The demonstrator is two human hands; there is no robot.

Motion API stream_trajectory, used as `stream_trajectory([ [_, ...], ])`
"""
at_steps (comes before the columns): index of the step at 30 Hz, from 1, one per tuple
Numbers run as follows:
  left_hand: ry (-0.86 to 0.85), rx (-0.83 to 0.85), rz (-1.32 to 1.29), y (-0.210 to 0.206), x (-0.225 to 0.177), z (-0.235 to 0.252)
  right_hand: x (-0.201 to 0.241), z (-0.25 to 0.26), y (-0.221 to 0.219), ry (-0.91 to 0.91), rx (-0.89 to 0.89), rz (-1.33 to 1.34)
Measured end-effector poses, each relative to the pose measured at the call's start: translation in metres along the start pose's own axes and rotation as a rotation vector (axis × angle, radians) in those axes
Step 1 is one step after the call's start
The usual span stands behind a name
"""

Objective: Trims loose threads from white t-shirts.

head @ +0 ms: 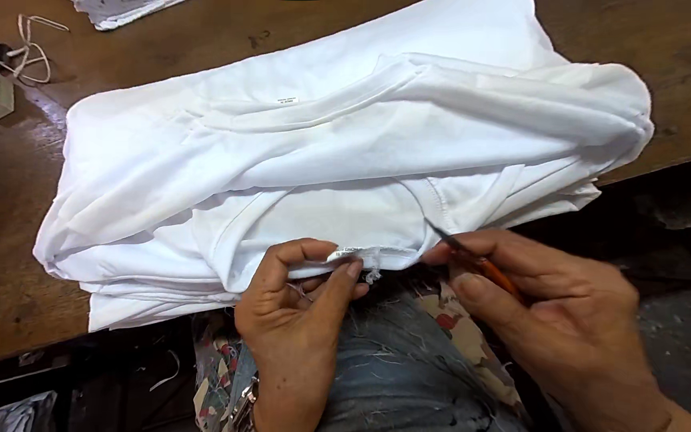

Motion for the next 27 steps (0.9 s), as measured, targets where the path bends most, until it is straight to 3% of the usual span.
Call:
stream_trajectory([
  [9, -0.051, 0.065, -0.079, 0.0, -0.003, -0.004, 0.019, 0.019, -0.034, 0.159, -0.008, -0.189],
  [14, 0.107, 0.036, -0.136, -0.007, 0.0, -0.003, 0.031, -0.005, -0.039, 0.361, 0.044, -0.321],
  [17, 0.148, 0.008, -0.103, -0.009, 0.0, -0.003, 0.025, -0.015, -0.033, 0.347, 0.06, -0.386],
  [23, 0.225, -0.062, -0.2, -0.003, -0.005, -0.006, 0.012, -0.018, -0.008, 0.401, -0.149, -0.724],
  [27, 0.271, -0.085, -0.179, -0.002, -0.007, -0.009, 0.017, -0.015, -0.016, 0.477, -0.173, -0.718],
])
Point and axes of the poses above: each hand's wrist, its own z-axis towards the middle knuckle, its own y-axis out of the back of the hand, x = y × z, the point moved 7 cm from there along z, towards the middle knuckle, and after that the axes turned 4 degrees about -y, right-handed, at the moved point
